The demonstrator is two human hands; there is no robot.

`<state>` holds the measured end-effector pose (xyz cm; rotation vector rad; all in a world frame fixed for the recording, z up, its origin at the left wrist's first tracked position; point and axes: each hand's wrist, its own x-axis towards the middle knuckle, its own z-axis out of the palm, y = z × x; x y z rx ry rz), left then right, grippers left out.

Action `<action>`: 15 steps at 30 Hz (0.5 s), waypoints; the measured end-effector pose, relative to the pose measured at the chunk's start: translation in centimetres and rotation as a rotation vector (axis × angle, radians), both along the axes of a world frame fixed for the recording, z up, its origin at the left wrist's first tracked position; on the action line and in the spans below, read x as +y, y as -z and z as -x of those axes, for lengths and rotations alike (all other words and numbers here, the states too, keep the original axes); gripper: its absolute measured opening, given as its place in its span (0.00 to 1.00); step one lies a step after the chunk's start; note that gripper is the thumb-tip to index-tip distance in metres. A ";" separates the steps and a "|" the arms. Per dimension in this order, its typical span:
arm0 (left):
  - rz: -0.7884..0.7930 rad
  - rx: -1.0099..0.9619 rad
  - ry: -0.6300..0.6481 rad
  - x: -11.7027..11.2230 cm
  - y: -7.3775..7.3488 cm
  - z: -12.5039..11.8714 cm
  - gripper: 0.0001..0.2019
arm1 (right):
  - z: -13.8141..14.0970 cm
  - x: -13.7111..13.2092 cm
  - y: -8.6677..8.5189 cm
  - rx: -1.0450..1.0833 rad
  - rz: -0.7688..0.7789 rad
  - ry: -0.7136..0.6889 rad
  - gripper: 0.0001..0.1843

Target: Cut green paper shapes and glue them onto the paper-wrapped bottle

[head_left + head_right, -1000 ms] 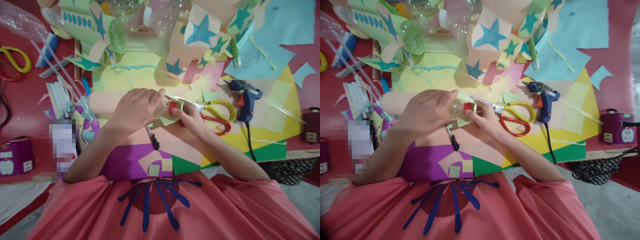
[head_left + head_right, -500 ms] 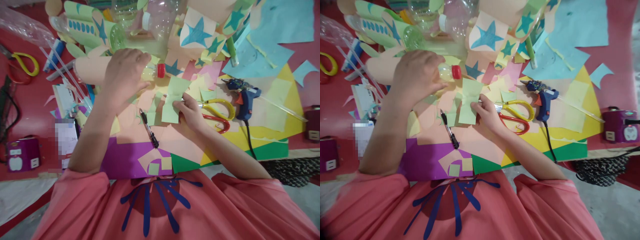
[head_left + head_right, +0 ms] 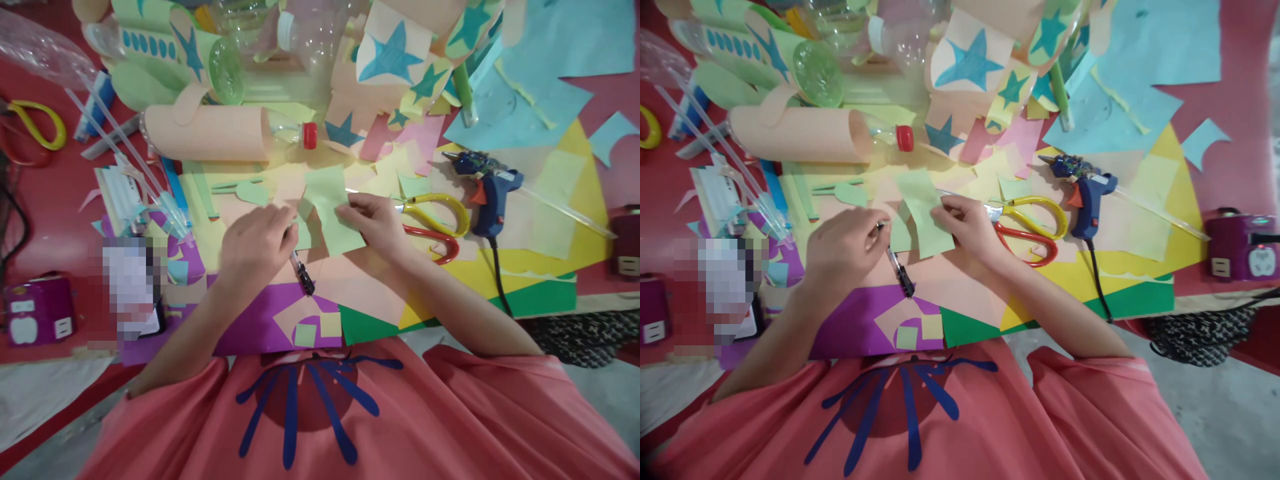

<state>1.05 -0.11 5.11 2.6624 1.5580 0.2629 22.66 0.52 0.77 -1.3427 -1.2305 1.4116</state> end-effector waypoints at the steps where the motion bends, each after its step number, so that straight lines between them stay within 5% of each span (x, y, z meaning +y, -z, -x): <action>1: 0.004 0.001 0.010 -1.0 0.6 0.3 0.09 | 0.1 0.0 0.1 -0.023 -0.032 -0.014 0.08; 9: 0.054 -0.046 -0.085 -4.1 2.5 -0.4 0.09 | 0.3 -1.5 0.3 -0.252 -0.197 -0.104 0.23; 15: 0.152 -0.213 -0.239 -3.7 2.0 0.1 0.10 | -0.1 -1.7 0.4 -0.361 -0.284 -0.155 0.06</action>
